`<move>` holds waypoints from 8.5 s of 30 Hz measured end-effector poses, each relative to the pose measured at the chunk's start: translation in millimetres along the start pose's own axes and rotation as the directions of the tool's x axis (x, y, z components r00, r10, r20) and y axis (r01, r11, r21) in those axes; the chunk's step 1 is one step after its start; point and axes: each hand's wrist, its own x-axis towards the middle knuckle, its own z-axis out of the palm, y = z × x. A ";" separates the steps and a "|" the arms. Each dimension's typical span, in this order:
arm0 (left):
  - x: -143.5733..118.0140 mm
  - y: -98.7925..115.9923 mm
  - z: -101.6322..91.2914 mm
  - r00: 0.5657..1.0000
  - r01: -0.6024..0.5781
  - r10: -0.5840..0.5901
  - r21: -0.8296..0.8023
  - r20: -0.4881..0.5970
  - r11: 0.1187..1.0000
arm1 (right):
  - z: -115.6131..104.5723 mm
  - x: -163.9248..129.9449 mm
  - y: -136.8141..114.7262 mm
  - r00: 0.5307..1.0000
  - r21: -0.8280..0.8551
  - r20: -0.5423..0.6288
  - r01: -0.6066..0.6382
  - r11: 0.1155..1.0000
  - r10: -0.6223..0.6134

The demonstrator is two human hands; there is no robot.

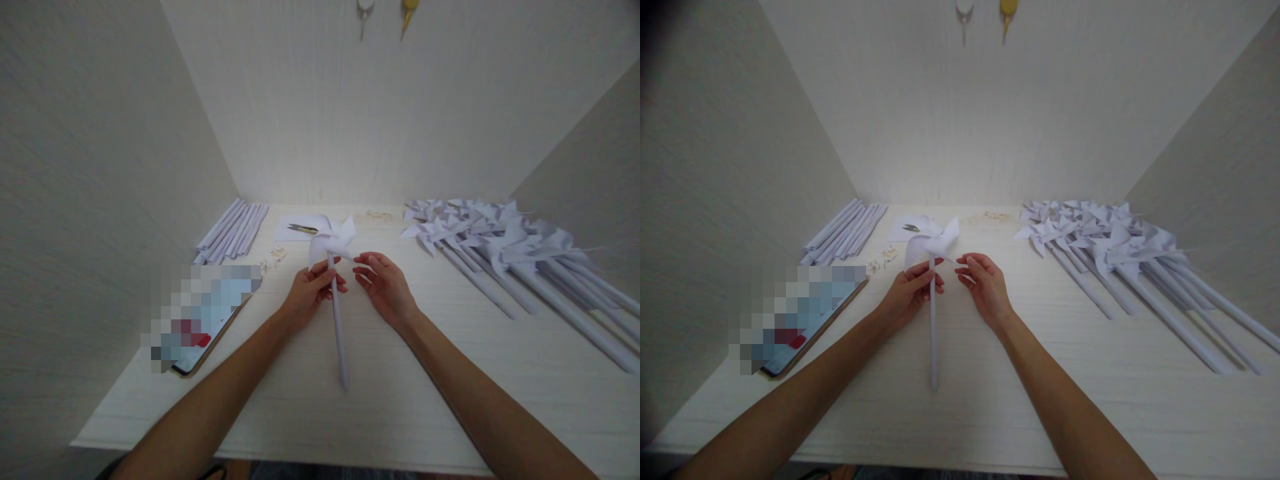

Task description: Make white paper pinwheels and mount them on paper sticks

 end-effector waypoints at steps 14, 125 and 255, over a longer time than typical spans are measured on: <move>0.6 2.6 -2.1 0.999 -0.011 0.010 -0.027 -0.033 1.000 | -0.9 -4.5 4.8 0.988 -0.187 0.066 0.146 0.971 -0.136; 8.2 1.9 -8.8 0.789 -0.388 0.607 0.689 -0.096 0.612 | -13.1 33.7 -13.8 0.857 -0.668 -0.094 0.323 0.671 -0.506; 2.8 -10.7 1.0 0.879 -0.466 0.419 0.597 0.228 0.653 | -7.0 11.8 8.1 0.978 -0.400 0.180 0.172 0.900 -0.106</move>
